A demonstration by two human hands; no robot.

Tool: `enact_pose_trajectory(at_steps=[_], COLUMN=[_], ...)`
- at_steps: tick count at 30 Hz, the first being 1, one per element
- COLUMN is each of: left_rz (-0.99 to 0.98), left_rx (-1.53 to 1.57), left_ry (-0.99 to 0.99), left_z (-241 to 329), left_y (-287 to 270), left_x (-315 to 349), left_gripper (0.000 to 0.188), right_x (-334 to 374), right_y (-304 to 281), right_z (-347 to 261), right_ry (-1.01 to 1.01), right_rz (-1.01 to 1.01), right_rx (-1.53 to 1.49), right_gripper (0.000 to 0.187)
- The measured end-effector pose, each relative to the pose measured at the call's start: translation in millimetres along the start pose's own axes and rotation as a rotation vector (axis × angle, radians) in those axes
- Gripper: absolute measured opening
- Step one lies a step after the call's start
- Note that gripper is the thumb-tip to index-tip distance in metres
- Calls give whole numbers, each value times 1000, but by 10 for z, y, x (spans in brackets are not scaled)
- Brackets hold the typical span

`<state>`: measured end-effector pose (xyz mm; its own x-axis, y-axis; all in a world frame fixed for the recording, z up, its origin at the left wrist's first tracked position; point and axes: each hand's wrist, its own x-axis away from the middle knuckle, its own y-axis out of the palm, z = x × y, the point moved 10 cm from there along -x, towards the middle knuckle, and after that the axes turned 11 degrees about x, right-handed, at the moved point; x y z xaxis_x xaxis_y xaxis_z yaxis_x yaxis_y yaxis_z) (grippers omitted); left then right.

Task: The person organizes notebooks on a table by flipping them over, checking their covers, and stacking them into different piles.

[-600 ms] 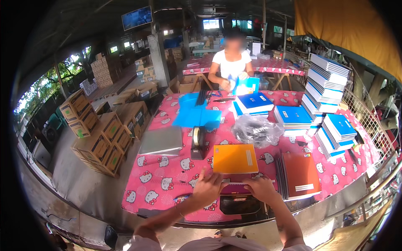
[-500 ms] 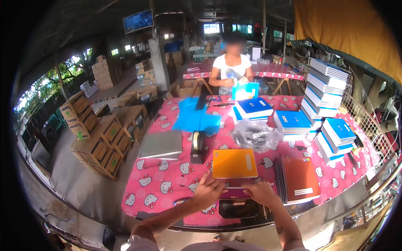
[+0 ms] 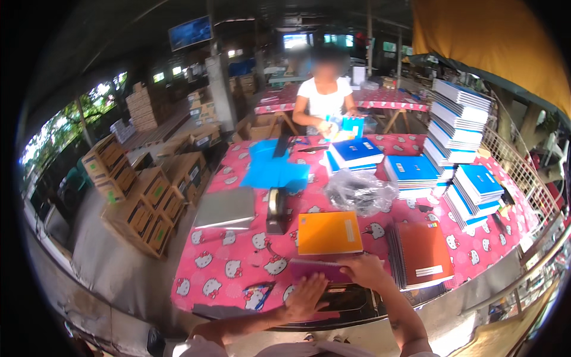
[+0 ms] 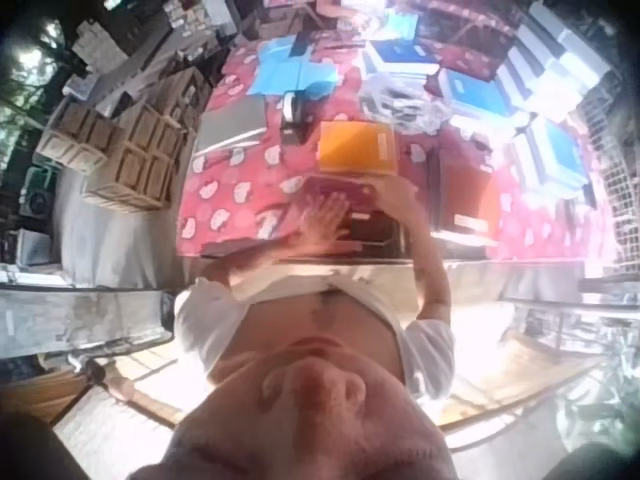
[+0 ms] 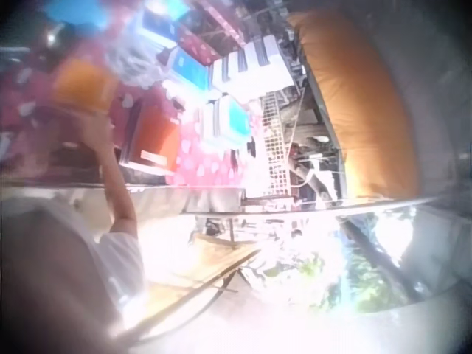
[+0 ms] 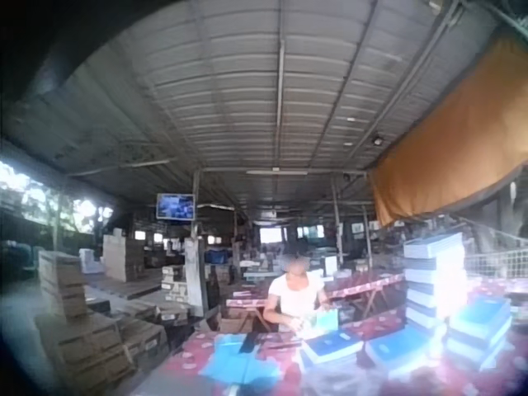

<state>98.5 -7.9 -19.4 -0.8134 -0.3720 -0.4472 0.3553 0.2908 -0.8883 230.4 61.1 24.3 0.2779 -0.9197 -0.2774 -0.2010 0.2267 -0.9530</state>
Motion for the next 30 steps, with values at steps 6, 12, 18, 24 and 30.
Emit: enact_pose_trajectory(at_steps=[6,12,18,24,30], left_rz=[21,129,-57,-213,71], left_rx=[55,-36,139,309,143], left_ry=[-204,-212,-160,-61,-164], left_z=[-631,-775,-133,-415,-111], left_y=[75,-238,-33,-51,59], left_x=[-438,-805,-284,-645,-520], left_gripper=[83,88,78,50,68], right_x=[9,33,347,516,571], right_y=[-3,-185,-716,433,651], right_z=[-65,-178,-116,560,539], right_ry=[-32,-113,15,179,283], right_rz=[-63,26,430,22,-44], right_rx=[3,-64,105,-1201,-1304], right_gripper=[23,28,54,51,36])
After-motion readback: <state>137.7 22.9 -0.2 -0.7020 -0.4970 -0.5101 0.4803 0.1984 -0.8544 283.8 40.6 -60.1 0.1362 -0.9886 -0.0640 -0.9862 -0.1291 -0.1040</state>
